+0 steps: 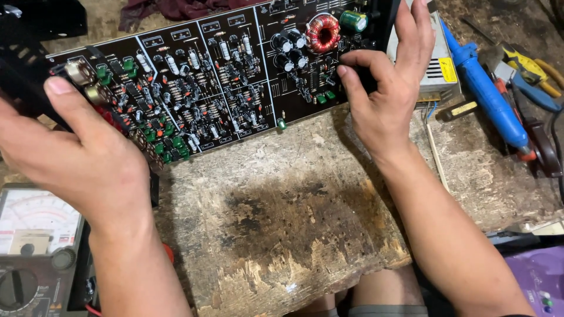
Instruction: Testing a circuit board with a multimeter and inspecting components on a repair bench.
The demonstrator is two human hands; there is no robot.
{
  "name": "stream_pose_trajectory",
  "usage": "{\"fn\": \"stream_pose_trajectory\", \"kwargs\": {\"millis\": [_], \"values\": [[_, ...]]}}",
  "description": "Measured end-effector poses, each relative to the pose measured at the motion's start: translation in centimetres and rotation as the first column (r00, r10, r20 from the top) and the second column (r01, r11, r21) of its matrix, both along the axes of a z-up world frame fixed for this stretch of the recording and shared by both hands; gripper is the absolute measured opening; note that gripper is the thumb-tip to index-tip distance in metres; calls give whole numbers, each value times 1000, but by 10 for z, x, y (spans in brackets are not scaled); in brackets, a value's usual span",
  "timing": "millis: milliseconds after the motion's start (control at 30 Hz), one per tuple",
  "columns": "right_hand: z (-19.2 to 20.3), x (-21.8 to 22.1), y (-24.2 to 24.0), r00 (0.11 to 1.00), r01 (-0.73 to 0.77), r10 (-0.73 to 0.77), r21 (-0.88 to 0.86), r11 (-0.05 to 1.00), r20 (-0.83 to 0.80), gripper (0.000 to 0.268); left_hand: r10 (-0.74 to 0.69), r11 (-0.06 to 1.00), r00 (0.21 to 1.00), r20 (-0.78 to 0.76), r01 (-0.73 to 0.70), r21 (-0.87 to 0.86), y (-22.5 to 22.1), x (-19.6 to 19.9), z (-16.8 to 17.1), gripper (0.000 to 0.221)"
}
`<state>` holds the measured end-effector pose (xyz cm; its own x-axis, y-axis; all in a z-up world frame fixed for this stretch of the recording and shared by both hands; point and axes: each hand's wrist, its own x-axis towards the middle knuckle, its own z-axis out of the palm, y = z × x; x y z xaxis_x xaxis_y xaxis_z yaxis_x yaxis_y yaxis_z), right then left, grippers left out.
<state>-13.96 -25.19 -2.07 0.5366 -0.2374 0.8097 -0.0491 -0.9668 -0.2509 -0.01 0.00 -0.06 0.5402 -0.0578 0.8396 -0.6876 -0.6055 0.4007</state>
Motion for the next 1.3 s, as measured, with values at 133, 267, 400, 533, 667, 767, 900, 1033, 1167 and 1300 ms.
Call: {"fn": "stream_pose_trajectory", "kwargs": {"millis": [133,267,400,533,667,767,900,1033,1167,1300], "values": [[4,0,2,1000,-1,1,0,1000,-8,4,11,1000,1000,-10,-11,-8,0,1,-2,27],[4,0,1,1000,5,-5,3,1000,-12,5,-11,1000,1000,-27,10,-13,0,0,0,28],[6,2,6,1000,23,-23,23,999,-20,5,0,1000,1000,-24,0,-4,0,-2,1,27],[9,4,13,994,84,-74,120,989,-79,7,-4,1000,1000,6,4,-13,-2,-2,4,25],[8,6,13,988,133,-121,143,981,-94,8,2,1000,1000,22,-2,15,-2,-3,4,24],[12,8,18,989,133,-115,214,968,-94,10,-28,1000,1000,8,28,1,-2,-4,7,24],[14,10,21,989,134,-110,269,954,-101,13,-63,998,997,34,63,-1,-5,-6,12,21],[9,12,22,994,94,-74,288,953,-81,12,-53,998,998,28,54,-17,-3,-6,8,23],[9,12,21,996,79,-63,321,944,-62,11,-103,994,994,46,104,-31,-5,-9,16,21],[8,11,18,997,61,-44,293,954,-62,7,-158,986,987,26,159,-55,-9,-15,28,16]]}}
